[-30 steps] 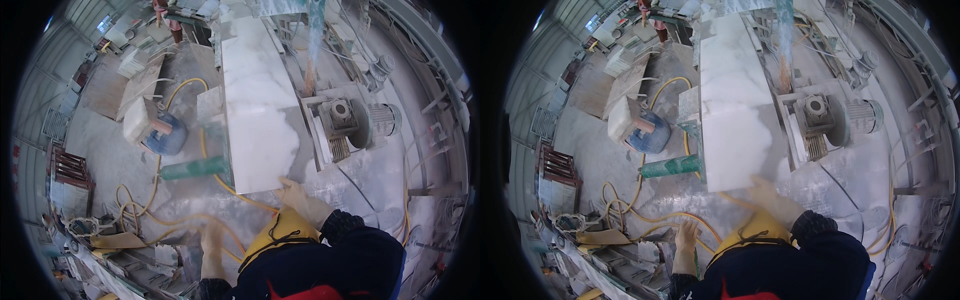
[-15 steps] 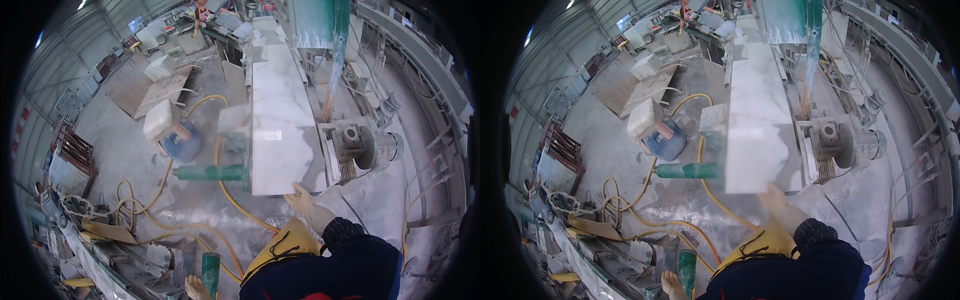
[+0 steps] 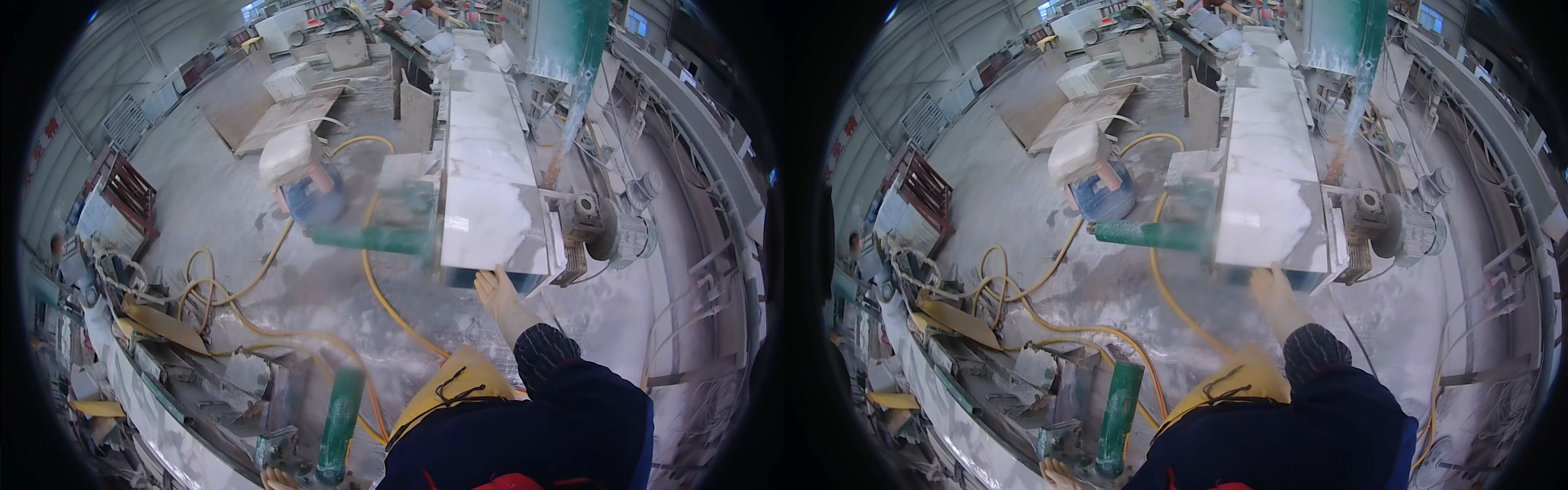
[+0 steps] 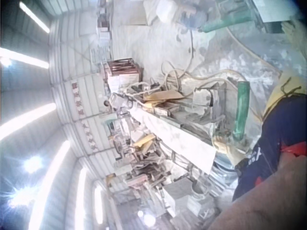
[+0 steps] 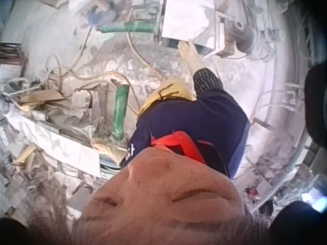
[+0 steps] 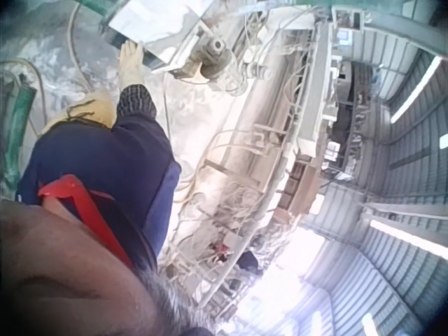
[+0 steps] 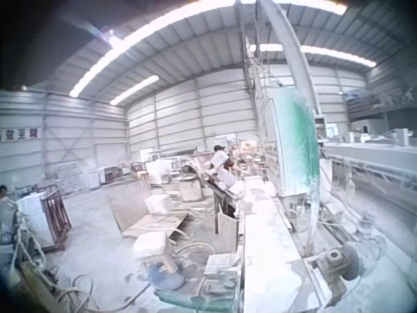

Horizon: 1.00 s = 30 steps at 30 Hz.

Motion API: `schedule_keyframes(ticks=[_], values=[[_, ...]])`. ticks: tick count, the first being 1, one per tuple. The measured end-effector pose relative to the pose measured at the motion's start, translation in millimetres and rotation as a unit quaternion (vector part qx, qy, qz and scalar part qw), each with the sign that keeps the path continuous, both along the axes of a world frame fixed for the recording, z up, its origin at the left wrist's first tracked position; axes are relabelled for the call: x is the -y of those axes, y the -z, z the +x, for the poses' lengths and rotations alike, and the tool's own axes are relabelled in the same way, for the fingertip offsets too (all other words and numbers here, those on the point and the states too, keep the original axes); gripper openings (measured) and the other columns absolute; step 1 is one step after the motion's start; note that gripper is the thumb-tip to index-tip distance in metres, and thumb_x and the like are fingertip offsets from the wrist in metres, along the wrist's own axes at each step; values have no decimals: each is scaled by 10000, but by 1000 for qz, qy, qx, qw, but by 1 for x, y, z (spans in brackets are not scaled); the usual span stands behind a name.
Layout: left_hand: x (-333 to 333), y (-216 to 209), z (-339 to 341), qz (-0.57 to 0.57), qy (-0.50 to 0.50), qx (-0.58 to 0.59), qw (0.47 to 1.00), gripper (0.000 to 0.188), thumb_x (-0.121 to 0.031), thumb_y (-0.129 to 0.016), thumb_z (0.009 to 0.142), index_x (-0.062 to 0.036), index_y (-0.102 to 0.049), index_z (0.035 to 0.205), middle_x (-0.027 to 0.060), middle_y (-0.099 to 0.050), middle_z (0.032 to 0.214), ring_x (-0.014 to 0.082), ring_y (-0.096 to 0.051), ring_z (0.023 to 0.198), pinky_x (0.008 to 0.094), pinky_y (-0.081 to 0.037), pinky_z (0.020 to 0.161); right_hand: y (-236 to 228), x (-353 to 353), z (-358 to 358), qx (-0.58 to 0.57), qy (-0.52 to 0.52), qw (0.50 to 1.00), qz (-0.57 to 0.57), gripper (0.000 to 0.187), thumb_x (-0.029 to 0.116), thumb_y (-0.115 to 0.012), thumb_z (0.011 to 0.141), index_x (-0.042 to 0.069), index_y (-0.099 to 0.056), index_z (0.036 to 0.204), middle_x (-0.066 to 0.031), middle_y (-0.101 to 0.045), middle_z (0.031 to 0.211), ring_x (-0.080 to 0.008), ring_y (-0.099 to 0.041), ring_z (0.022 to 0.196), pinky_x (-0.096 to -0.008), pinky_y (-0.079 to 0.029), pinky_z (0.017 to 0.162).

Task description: The person repeatedly wipes the surface of a large white stone slab on a conveyor using a handheld tool, moving back and forth along the slab as it advances. Other workers are visible in the background handling similar slabs.

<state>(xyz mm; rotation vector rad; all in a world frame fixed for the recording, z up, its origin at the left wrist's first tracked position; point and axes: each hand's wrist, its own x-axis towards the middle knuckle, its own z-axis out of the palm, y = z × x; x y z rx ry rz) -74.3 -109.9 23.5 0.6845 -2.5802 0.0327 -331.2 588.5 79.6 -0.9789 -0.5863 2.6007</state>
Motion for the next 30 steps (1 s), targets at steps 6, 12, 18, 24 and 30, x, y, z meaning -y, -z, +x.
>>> schedule_keyframes(ticks=[6, 12, 18, 24, 30], values=[[53, -26, 45, -115, -97, 24, 988, 500, -84, -440, 991, 43, -354, 1467, 275, -376, 1517, 473, -391, 1379, 621, -350, 1095, -2, 2, -35, -50, 80, 993, -71, 525, 309, -552, 1009, -6, -409, 1404, -206, -442, 1471, -343, -413, 1371, -447, -333, 1159], [83, -29, 80, -165, -133, 57, 976, 499, -88, -437, 994, 41, -352, 1468, 273, -374, 1519, 474, -392, 1379, 622, -354, 1091, 9, 4, -34, -20, 65, 997, 32, 568, 318, -578, 995, 42, -379, 1449, -189, -421, 1499, -325, -416, 1380, -438, -375, 1134], [88, -13, 93, -180, -141, 93, 969, 498, -91, -434, 997, 38, -349, 1470, 271, -372, 1522, 474, -393, 1378, 623, -357, 1087, 77, 24, -11, -40, -32, 994, 99, 539, 321, -541, 1010, -16, -395, 1406, -245, -451, 1453, -418, -459, 1323, -484, -437, 1062], [71, -4, 93, -192, -139, 124, 964, 497, -94, -431, 999, 35, -347, 1472, 269, -370, 1524, 475, -395, 1378, 624, -361, 1083, 136, 88, 35, 91, -138, 984, 68, 329, 304, -514, 1020, 44, -603, 1200, -199, -643, 1134, -351, -626, 988, -478, -510, 811], [49, -25, 88, -157, -131, 17, 979, 405, -85, -485, 990, 44, -501, 1374, 246, -496, 1430, 480, -510, 1260, 616, -424, 1021, 97, 157, 21, 139, -286, 943, 101, 447, 279, -547, 1007, 74, -445, 1391, -229, -540, 1372, -389, -555, 1230, -504, -486, 1004]])
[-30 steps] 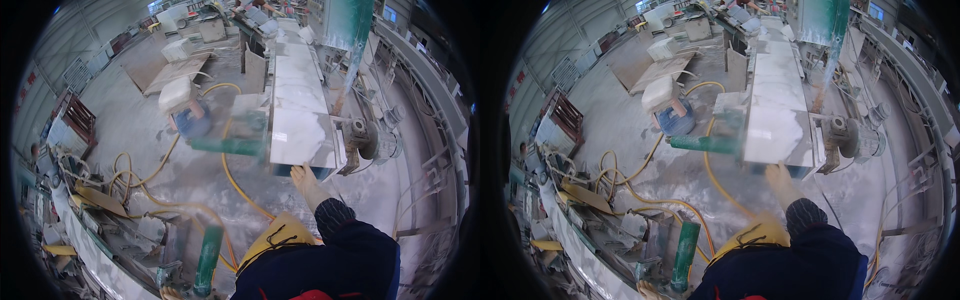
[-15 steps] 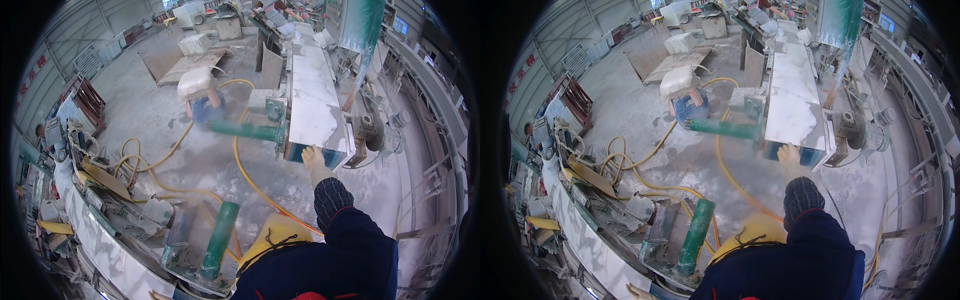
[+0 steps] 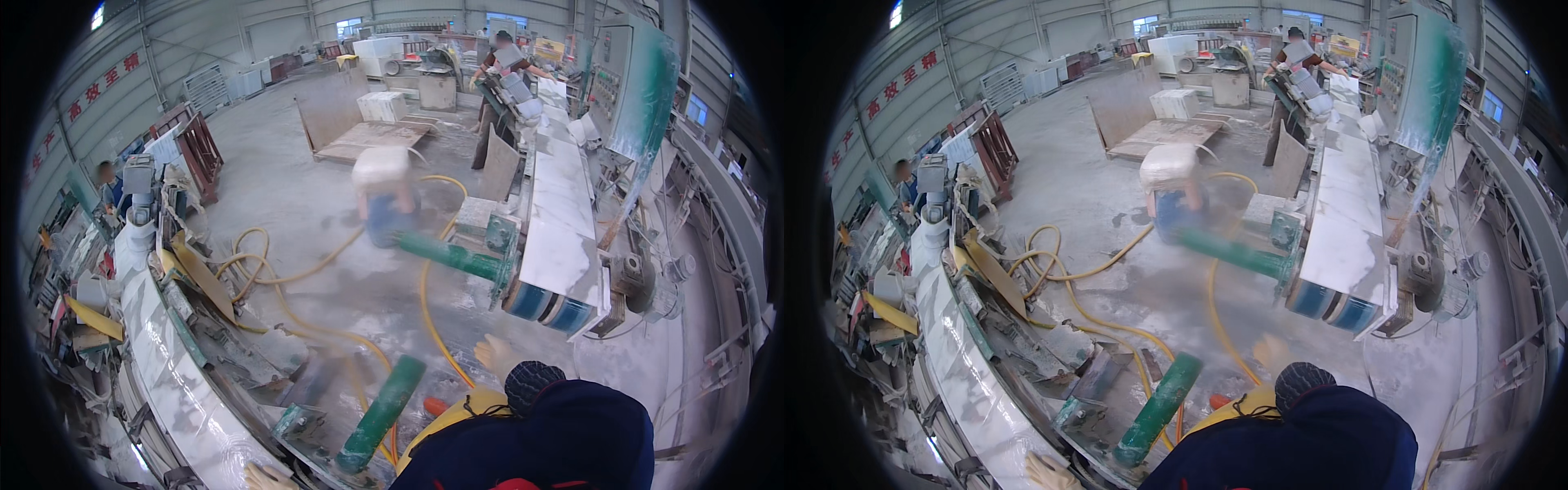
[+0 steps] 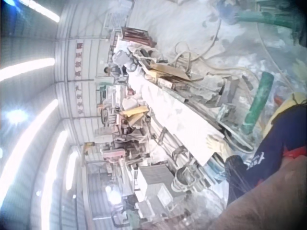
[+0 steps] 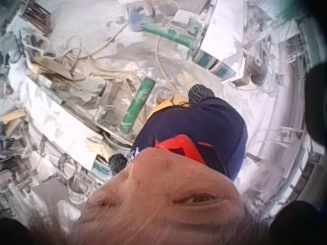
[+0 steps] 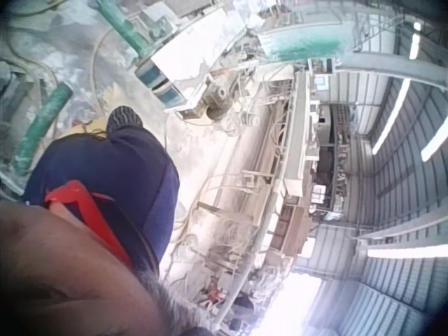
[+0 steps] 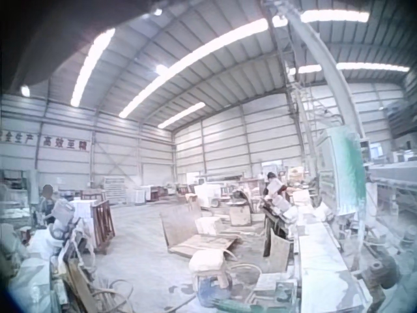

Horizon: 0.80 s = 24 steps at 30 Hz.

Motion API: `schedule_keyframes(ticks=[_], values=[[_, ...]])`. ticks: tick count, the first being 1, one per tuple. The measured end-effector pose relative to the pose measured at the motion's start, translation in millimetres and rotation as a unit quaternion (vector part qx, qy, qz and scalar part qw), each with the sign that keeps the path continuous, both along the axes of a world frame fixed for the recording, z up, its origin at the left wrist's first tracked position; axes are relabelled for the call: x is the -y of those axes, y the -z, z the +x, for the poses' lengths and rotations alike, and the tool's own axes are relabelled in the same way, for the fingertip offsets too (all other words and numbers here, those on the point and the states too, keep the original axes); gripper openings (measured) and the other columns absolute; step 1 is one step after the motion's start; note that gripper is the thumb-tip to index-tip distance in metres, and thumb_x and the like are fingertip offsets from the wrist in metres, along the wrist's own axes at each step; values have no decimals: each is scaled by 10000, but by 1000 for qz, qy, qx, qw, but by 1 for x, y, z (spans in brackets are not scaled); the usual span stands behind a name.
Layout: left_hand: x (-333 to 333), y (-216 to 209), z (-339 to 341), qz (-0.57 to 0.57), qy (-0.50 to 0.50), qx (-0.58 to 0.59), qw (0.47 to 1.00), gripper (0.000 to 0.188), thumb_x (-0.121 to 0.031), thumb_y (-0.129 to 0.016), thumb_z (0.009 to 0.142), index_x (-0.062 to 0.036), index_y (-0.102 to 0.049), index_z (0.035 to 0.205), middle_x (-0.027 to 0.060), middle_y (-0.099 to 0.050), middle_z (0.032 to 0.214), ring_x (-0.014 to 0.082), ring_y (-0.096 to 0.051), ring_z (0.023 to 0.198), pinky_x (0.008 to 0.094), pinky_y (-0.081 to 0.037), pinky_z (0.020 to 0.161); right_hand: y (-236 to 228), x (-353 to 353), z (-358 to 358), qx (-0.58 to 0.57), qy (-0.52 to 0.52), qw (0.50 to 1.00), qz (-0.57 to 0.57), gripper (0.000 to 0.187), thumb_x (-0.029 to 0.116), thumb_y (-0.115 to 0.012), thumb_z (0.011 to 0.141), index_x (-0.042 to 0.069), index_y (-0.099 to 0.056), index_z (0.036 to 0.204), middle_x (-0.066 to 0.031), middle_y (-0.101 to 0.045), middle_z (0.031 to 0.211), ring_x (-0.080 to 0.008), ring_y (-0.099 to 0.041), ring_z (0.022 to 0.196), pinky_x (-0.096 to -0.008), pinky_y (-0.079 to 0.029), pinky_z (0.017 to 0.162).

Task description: The person repeatedly wipes the surface of a large white stone slab on a conveyor using a handheld tool, moving back and forth along the slab as it advances. Other workers are visible in the background handling similar slabs.

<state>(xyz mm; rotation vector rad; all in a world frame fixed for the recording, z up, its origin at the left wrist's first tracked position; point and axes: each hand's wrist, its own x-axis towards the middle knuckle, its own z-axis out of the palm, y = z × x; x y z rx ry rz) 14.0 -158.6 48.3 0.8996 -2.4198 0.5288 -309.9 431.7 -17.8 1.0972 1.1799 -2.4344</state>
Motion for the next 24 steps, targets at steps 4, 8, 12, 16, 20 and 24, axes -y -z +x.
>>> schedule_keyframes(ticks=[4, 8, 12, 16, 20, 24], values=[[1, 5, -3, 4, -18, -3, 1000, 429, -136, -501, 997, 44, -486, 1386, 251, -481, 1440, 474, -495, 1274, 609, -419, 1026, -36, 29, -39, -41, -65, 997, -12, 459, 255, -570, 998, 96, -442, 1409, -214, -524, 1413, -372, -551, 1259, -467, -475, 1047], [10, 19, 2, 82, -40, -10, 996, 439, -151, -506, 997, 37, -478, 1393, 271, -436, 1472, 499, -435, 1319, 629, -396, 1039, -46, 60, -60, -19, -100, 995, -13, 406, 222, -579, 991, 83, -477, 1358, -227, -560, 1366, -385, -583, 1216, -474, -502, 1013], [6, 16, 10, 1, -8, 50, 999, 463, -134, -497, 986, 43, -446, 1411, 296, -419, 1472, 540, -418, 1307, 663, -375, 1038, -40, 76, -63, 31, -135, 990, 31, 385, 206, -578, 991, 94, -481, 1346, -234, -573, 1350, -403, -608, 1177, -486, -522, 979], [-9, -6, 6, 49, 5, 24, 998, 471, -135, -493, 983, 51, -439, 1413, 302, -412, 1473, 548, -418, 1301, 665, -372, 1038, -38, 77, -60, 47, -151, 986, 42, 381, 203, -574, 993, 103, -478, 1348, -241, -577, 1345, -416, -614, 1164, -500, -527, 965], [-19, -23, 0, 131, -12, -5, 991, 484, -100, -477, 973, 67, -405, 1422, 326, -362, 1495, 553, -365, 1345, 670, -326, 1079, -44, 79, -59, 13, -120, 992, 32, 188, 166, -488, 956, 55, -531, 811, -113, -510, 644, -272, -525, 505, -404, -395, 424], [-21, -26, 0, 128, -7, 2, 992, 489, -94, -475, 970, 76, -390, 1421, 333, -352, 1495, 553, -358, 1349, 673, -311, 1085, -50, 81, -57, 38, -109, 992, 55, 181, 148, -493, 946, 52, -542, 801, -103, -528, 642, -262, -528, 486, -419, -400, 416]])
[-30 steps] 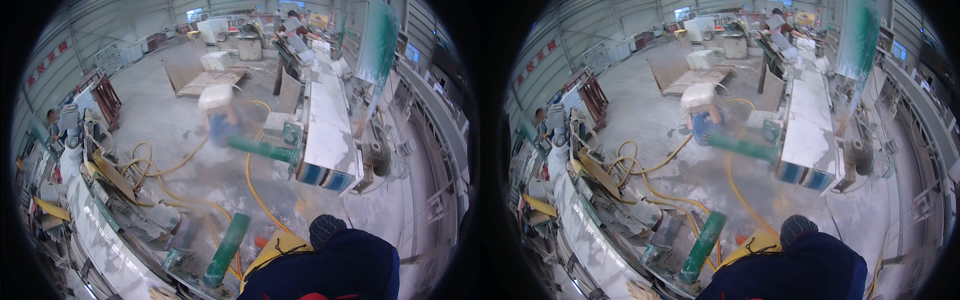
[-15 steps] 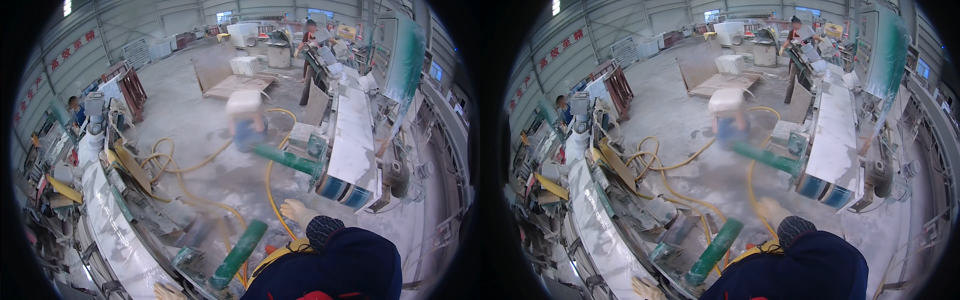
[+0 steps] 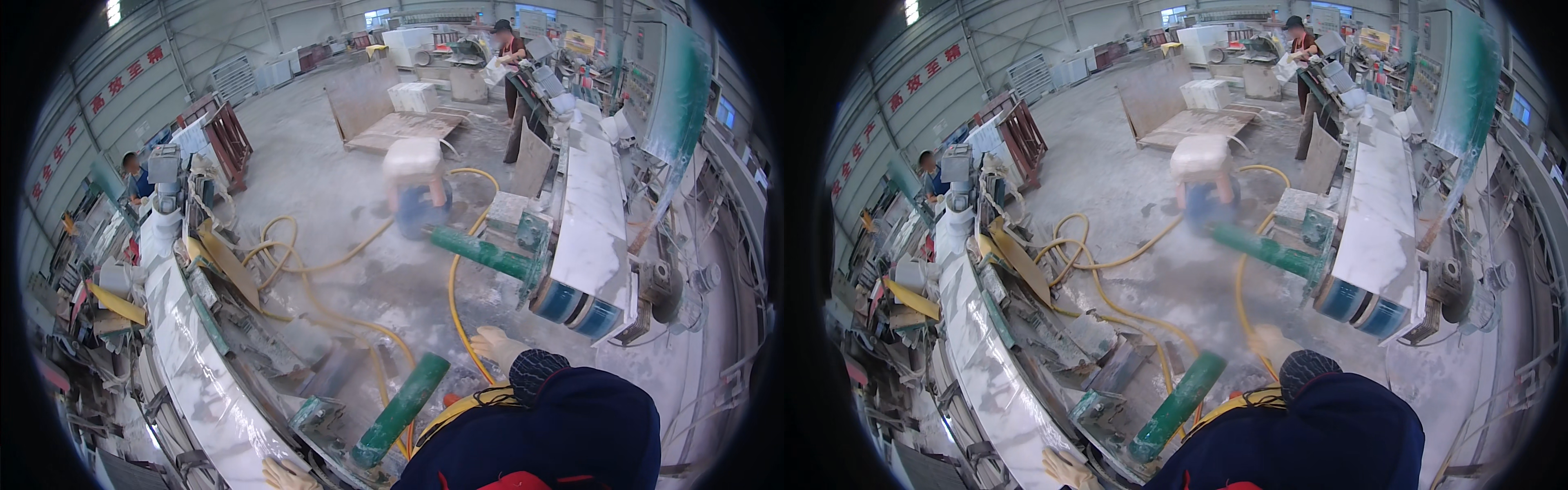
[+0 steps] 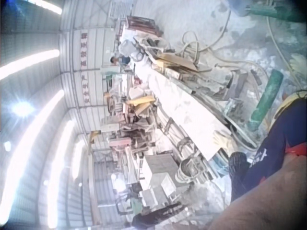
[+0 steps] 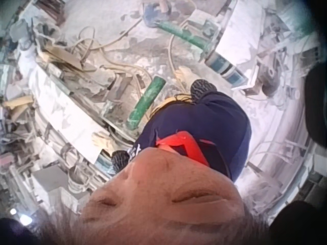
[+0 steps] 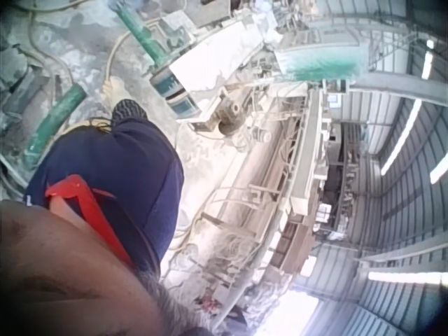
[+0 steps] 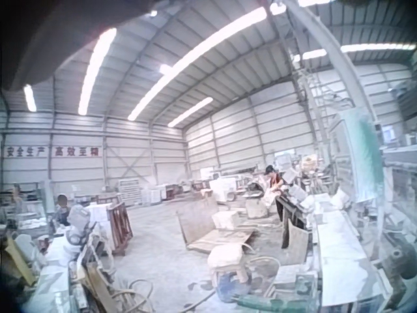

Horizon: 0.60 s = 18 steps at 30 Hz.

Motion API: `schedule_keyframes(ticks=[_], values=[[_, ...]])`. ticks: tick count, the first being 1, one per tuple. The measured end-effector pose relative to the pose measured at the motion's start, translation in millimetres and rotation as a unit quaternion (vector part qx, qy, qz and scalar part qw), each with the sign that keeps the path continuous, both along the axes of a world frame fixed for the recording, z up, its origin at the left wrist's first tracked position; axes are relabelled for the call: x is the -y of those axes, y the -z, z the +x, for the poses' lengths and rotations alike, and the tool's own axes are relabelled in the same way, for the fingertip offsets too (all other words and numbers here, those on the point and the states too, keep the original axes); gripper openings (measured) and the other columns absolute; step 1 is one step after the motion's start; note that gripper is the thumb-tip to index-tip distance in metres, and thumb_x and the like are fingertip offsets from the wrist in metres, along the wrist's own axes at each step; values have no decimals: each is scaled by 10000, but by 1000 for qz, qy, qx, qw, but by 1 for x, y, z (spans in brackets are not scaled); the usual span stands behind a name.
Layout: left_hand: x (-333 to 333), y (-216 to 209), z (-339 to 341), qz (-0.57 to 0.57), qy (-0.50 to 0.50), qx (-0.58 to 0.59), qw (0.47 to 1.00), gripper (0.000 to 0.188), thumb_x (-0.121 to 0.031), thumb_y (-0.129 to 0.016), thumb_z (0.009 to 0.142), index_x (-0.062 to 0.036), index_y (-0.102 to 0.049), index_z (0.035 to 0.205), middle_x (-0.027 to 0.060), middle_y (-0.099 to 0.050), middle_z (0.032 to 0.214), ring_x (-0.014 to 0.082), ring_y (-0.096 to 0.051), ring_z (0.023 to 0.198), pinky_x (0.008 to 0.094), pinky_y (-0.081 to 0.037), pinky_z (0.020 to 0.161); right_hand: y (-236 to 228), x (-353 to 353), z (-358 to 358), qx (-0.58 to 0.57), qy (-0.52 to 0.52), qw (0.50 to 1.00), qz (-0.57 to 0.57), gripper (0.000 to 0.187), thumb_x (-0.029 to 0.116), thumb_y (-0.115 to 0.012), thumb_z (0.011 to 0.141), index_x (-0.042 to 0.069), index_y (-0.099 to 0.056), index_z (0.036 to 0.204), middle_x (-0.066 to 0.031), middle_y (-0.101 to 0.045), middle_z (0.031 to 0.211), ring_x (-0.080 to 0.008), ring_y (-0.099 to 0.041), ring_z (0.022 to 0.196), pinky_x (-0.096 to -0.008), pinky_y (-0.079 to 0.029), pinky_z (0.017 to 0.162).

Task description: The person repeatedly wipes the surface of a large white stone slab on a conveyor using a handheld tool, moving back and forth along the slab as it advances. Other workers are visible in the background handling similar slabs.

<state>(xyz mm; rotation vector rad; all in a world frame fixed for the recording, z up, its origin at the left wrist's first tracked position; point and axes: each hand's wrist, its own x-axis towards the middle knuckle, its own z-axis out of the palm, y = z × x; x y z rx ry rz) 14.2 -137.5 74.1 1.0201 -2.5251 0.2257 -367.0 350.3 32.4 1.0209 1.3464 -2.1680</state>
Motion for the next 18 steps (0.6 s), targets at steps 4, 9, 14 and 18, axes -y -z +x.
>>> schedule_keyframes(ticks=[4, 9, 14, 18], values=[[0, 3, 4, -3, 6, 10, 1000, 494, -88, -473, 967, 85, -376, 1419, 339, -342, 1496, 552, -350, 1353, 675, -297, 1091, 0, 2, 2, 27, -28, 997, 61, 173, 149, -501, 945, 36, -601, 859, -126, -618, 720, -273, -619, 560, -419, -482, 464], [1, 5, 11, -8, 25, 31, 999, 501, -80, -471, 963, 96, -358, 1418, 348, -330, 1496, 551, -341, 1358, 678, -280, 1099, 8, 7, 1, 21, -50, 995, 86, 208, 187, -504, 969, 39, -644, 924, -140, -675, 793, -280, -681, 638, -405, -538, 518], [1, 12, 18, -7, 48, 53, 997, 508, -72, -469, 959, 107, -341, 1416, 356, -317, 1497, 550, -332, 1363, 681, -262, 1107, 18, 10, 0, 18, -76, 993, 86, 218, 234, -502, 990, 78, -644, 937, -118, -664, 775, -274, -665, 614, -401, -530, 513], [-2, 9, 19, -36, 49, 43, 997, 488, -86, -476, 963, 101, -367, 1401, 330, -360, 1481, 524, -373, 1339, 656, -284, 1102, 22, 12, 0, 33, -84, 994, 64, 209, 244, -502, 996, 85, -637, 979, -113, -666, 793, -270, -668, 634, -404, -532, 522]])
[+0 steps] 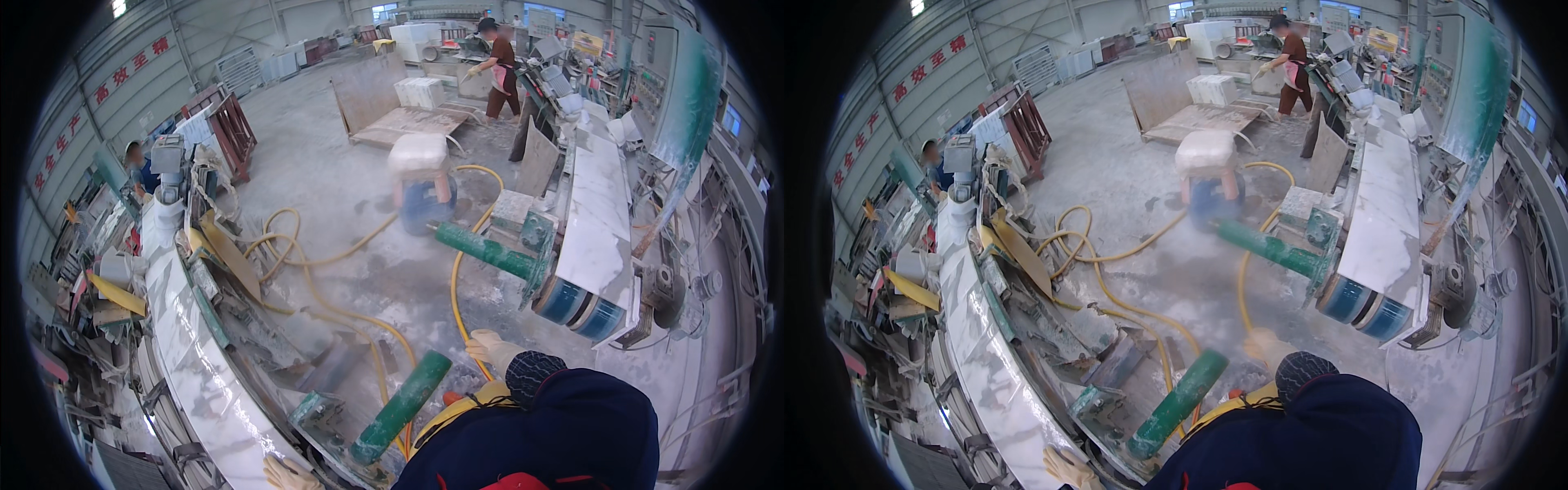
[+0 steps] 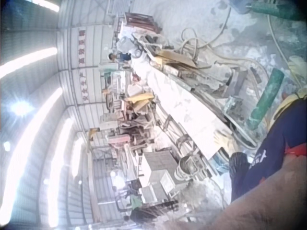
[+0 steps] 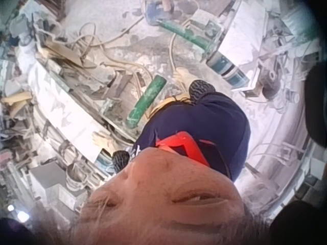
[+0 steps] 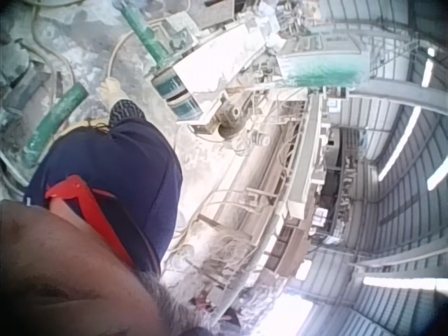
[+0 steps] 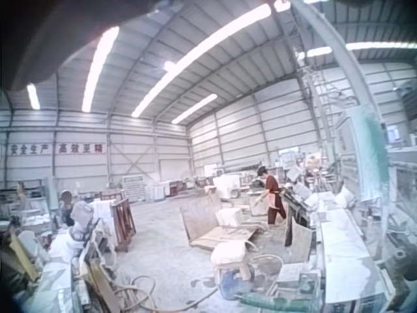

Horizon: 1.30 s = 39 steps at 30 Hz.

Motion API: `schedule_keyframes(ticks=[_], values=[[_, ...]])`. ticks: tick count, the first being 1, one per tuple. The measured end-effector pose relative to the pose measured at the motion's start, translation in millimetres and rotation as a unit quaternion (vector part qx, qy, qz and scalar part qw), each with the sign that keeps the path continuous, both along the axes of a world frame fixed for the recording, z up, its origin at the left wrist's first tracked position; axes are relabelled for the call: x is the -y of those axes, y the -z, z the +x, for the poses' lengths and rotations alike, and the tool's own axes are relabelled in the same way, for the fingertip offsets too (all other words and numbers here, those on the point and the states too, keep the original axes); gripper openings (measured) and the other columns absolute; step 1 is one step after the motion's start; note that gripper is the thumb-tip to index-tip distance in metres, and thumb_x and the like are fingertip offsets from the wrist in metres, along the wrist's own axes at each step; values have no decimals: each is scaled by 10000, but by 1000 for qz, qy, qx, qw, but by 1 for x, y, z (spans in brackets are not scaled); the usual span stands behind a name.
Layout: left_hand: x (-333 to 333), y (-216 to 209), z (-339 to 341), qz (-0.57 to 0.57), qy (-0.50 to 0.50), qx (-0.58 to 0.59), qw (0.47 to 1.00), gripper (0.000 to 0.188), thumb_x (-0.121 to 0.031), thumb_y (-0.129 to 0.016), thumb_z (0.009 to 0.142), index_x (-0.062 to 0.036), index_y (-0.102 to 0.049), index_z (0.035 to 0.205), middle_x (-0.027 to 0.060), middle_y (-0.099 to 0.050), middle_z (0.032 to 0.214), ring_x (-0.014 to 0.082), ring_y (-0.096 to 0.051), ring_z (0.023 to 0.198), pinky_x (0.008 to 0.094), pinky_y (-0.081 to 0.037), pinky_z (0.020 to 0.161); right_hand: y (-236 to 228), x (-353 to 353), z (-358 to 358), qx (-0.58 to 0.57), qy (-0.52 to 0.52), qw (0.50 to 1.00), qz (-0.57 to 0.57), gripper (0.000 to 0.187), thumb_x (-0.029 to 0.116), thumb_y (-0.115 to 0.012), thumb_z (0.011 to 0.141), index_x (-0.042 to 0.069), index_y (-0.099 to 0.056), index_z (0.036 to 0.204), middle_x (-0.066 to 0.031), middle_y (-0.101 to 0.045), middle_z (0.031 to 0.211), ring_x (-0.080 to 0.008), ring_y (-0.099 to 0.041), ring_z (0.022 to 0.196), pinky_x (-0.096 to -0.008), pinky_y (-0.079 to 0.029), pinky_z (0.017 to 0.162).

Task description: The person repeatedly wipes the surface of a large white stone slab on a conveyor using a handheld tool, moving back and forth along the slab as it advances. Other workers are visible in the background handling similar slabs.

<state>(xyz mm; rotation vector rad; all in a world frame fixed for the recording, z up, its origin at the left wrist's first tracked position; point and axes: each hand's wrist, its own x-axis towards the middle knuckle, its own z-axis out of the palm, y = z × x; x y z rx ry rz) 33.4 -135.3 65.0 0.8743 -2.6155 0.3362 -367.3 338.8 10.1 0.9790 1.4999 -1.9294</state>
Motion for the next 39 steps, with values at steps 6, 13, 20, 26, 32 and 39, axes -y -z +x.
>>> schedule_keyframes(ticks=[6, 13, 20, 26, 32, 39], values=[[-22, -29, -23, 61, -102, -125, 985, 433, -278, -438, 997, 32, -529, 1285, 203, -551, 1305, 364, -482, 1192, 445, -332, 1043, 1, 2, 4, -5, -12, 1000, 29, 235, 270, -532, 998, 85, -633, 1102, -138, -703, 912, -277, -708, 757, -405, -577, 615], [-36, -46, -28, 109, -104, -143, 978, 431, -267, -464, 988, 50, -546, 1268, 228, -548, 1306, 399, -467, 1200, 466, -320, 1038, 2, -3, 9, -1, -24, 999, 23, 243, 259, -541, 999, 88, -629, 1148, -145, -709, 947, -279, -713, 793, -403, -584, 651], [-37, -39, -22, 103, -97, -147, 979, 440, -264, -464, 997, 55, -542, 1289, 244, -548, 1330, 414, -453, 1235, 479, -294, 1078, 4, -6, 14, -1, -17, 1000, 21, 182, 226, -545, 997, 97, -641, 1081, -118, -681, 842, -263, -676, 656, -406, -539, 525], [-39, -37, -20, 106, -108, -153, 977, 440, -260, -464, 994, 52, -539, 1295, 240, -551, 1331, 417, -454, 1236, 479, -291, 1080, 3, -9, 18, 1, -28, 999, 20, 199, 246, -571, 992, 123, -642, 1130, -121, -685, 854, -262, -687, 685, -402, -559, 567], [-44, -39, -19, 108, -104, -157, 976, 442, -262, -470, 988, 57, -542, 1285, 241, -554, 1326, 415, -457, 1230, 474, -294, 1074, 8, -13, 19, -4, -27, 999, 36, 207, 259, -579, 991, 122, -642, 1132, -126, -679, 841, -264, -684, 679, -404, -561, 572], [-50, -43, -17, 105, -95, -164, 976, 435, -250, -473, 985, 69, -552, 1270, 256, -558, 1315, 418, -459, 1231, 481, -301, 1072, 8, -13, 18, -1, -28, 999, 29, 213, 257, -583, 990, 117, -638, 1141, -129, -682, 858, -270, -686, 686, -406, -563, 576]])
